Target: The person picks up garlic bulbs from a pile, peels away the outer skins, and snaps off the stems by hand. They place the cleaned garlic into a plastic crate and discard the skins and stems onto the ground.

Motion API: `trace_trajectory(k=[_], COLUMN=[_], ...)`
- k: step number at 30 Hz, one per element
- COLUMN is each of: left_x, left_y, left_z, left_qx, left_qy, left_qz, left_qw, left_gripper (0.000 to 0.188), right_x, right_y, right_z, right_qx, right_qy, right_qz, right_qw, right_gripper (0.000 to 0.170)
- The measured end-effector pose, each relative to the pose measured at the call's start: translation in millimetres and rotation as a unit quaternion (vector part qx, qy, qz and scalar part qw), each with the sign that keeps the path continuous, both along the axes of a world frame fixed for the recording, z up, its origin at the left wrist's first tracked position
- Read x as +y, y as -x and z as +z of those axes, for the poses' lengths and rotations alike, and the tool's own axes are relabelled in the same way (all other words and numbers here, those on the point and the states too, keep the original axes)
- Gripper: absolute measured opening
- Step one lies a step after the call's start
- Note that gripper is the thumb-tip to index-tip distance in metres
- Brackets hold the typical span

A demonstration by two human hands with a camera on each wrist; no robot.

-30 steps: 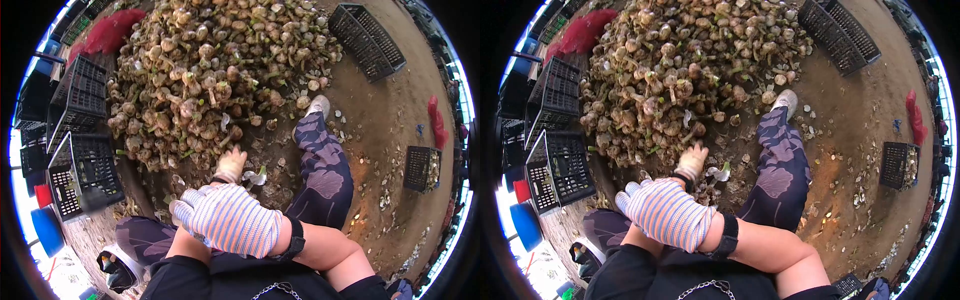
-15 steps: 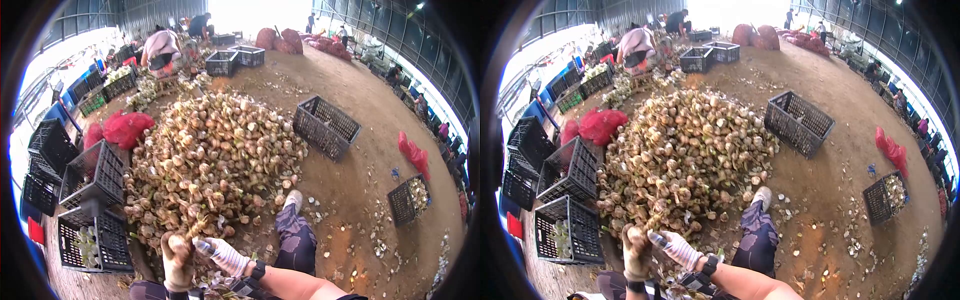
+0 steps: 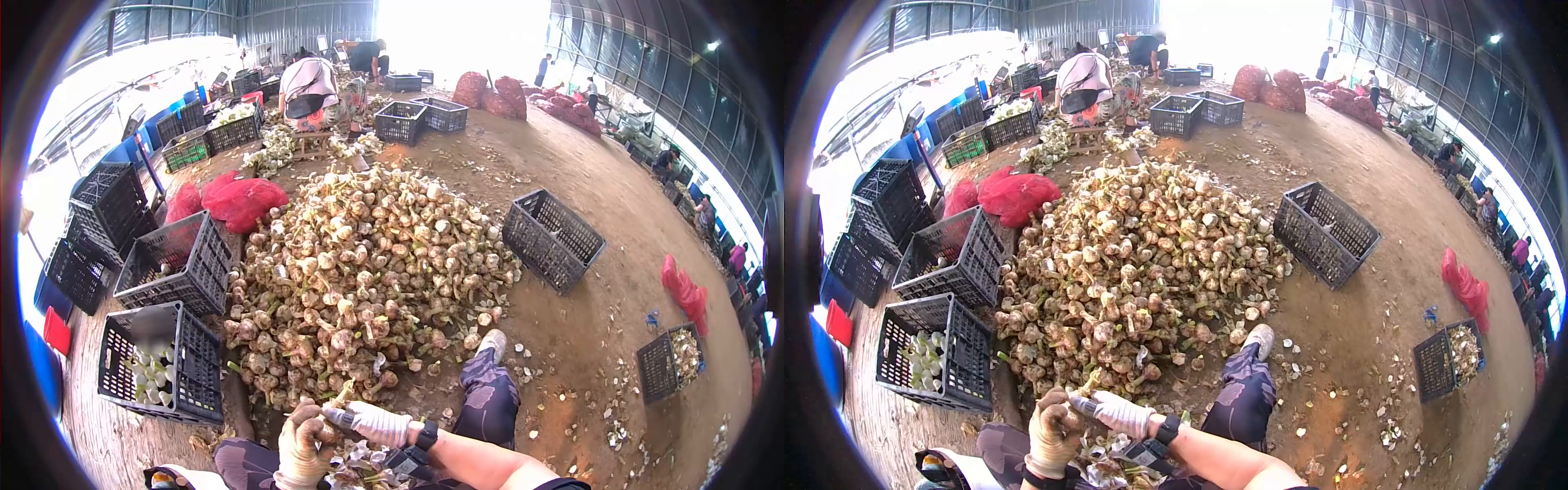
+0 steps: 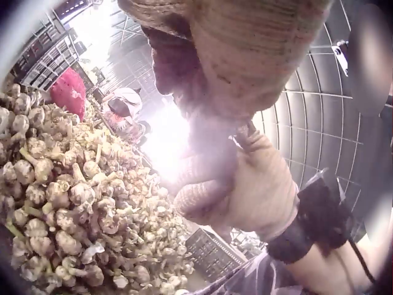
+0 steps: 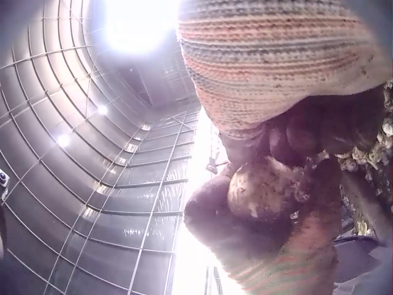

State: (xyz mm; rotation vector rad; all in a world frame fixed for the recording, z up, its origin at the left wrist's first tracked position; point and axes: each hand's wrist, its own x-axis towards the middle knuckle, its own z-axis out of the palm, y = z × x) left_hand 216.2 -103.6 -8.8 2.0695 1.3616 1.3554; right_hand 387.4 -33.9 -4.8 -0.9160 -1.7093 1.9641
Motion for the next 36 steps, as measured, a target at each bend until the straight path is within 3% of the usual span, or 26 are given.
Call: trace_trajectory(k=[2, 4, 6, 7, 8, 9, 10, 12, 13, 14, 15, 16, 17, 18, 20, 22, 24, 25, 26, 29, 30, 32, 33, 34, 35, 36], left_x=[-2.1, 0.0, -0.1, 0.2, 0.6, 1.4, -1.7, -0.2, 1.4, 2.8, 2.3, 3.9, 5.6, 8.4, 6.8, 10.9, 10.9, 10.8, 10.9, 14.0, 10.6, 10.7, 11.1, 14.6, 12.6, 9.8], left_y=[3.1, 2.9, -5.7, -10.5, -13.6, -14.1, -17.6, -21.0, -23.3, -26.1, -27.6, -21.9, -16.2, -24.2, -39.4, -23.0, -6.5, -5.2, -3.9, -12.1, -9.8, -20.7, -12.4, -6.8, -16.5, -19.9], left_z=[0.7, -4.3, -3.8, -2.8, -0.9, 4.7, 27.5, 32.0, 22.8, 9.7, 3.5, -12.0, -27.4, -19.1, 19.7, 12.8, 9.6, 5.8, 2.1, -3.9, -3.9, 11.6, -24.4, -17.7, -1.1, 6.4], left_qx=[0.023, 0.033, -0.063, -0.153, -0.242, -0.314, -0.574, -0.586, -0.466, -0.334, -0.253, -0.183, -0.116, -0.155, -0.392, -0.496, -0.673, -0.647, -0.62, -0.603, -0.529, -0.405, -0.35, -0.101, -0.06, -0.028], left_qy=[0.029, 0.018, 0.012, 0.055, 0.098, 0.193, 0.249, 0.275, 0.236, 0.191, 0.105, 0.065, 0.022, 0.009, 0.148, 0.23, 0.402, 0.398, 0.393, 0.266, 0.219, 0.194, 0.139, 0.026, 0.026, 0.03], left_qz=[-0.008, 0.0, 0.016, 0.022, 0.028, 0.048, -0.061, -0.028, 0.037, 0.101, 0.073, 0.071, 0.072, 0.063, 0.097, 0.044, -0.072, -0.078, -0.082, -0.014, -0.001, 0.025, 0.01, 0.055, 0.073, 0.087], left_qw=[0.999, 0.999, 0.998, 0.986, 0.965, 0.928, 0.778, 0.762, 0.852, 0.917, 0.959, 0.978, 0.99, 0.986, 0.903, 0.836, 0.617, 0.646, 0.674, 0.752, 0.82, 0.893, 0.926, 0.993, 0.995, 0.995], left_gripper=[0.044, 0.044, 0.047, 0.05, 0.052, 0.058, 0.055, 0.057, 0.058, 0.058, 0.056, 0.053, 0.049, 0.045, 0.04, 0.052, 0.061, 0.061, 0.06, 0.052, 0.049, 0.052, 0.059, 0.069, 0.064, 0.072], right_x=[2.3, 0.8, 1.6, -4.8, -8.3, -6.3, -7.3, -9.0, -6.6, -5.3, -4.3, -3.6, -5.7, -7.5, -11.0, -11.6, -11.0, -6.4, -6.4, -14.8, -9.3, -6.1, -6.5, -5.8, -5.1, -4.8], right_y=[-0.9, 4.0, -4.6, -6.1, -6.5, -3.6, -3.0, -1.9, 4.9, 10.9, 15.7, 18.1, 15.0, 14.5, 13.4, 10.1, 9.6, 8.3, 8.2, 12.0, 13.6, 8.0, 9.9, 12.4, 8.0, 4.8], right_z=[-25.9, -79.2, -56.6, -13.0, 10.2, -21.7, -20.3, -14.2, -13.1, -21.3, -35.8, -33.8, -30.0, -29.3, -30.4, -28.4, -25.4, -24.6, -25.4, -9.6, -11.4, 0.4, -4.9, -19.4, -7.0, 5.9], right_qx=[-0.024, 0.114, 0.064, 0.095, 0.124, 0.194, 0.193, 0.25, 0.122, 0.123, 0.084, 0.046, 0.077, 0.077, 0.202, 0.219, 0.222, 0.231, 0.232, 0.236, 0.208, 0.182, 0.155, 0.192, 0.188, 0.172], right_qy=[0.025, -0.102, -0.122, -0.01, 0.101, 0.011, 0.012, 0.029, 0.052, 0.052, 0.022, -0.008, 0.063, 0.063, 0.142, 0.147, 0.043, -0.05, -0.051, 0.155, 0.115, 0.154, 0.152, 0.204, 0.222, 0.142], right_qz=[0.033, -0.001, 0.034, 0.013, -0.009, -0.01, -0.009, -0.032, -0.064, -0.065, -0.096, -0.127, -0.135, -0.135, -0.139, -0.126, -0.092, -0.064, -0.064, -0.143, -0.12, -0.104, -0.147, -0.174, -0.175, -0.167], right_qw=[0.999, 0.988, 0.99, 0.995, 0.987, 0.981, 0.981, 0.967, 0.989, 0.989, 0.992, 0.991, 0.986, 0.986, 0.959, 0.956, 0.97, 0.969, 0.969, 0.948, 0.964, 0.966, 0.965, 0.944, 0.941, 0.96], right_gripper=[0.045, 0.036, 0.036, 0.035, 0.034, 0.034, 0.034, 0.032, 0.031, 0.031, 0.029, 0.028, 0.026, 0.026, 0.025, 0.025, 0.025, 0.026, 0.026, 0.032, 0.036, 0.036, 0.031, 0.028, 0.026, 0.023])
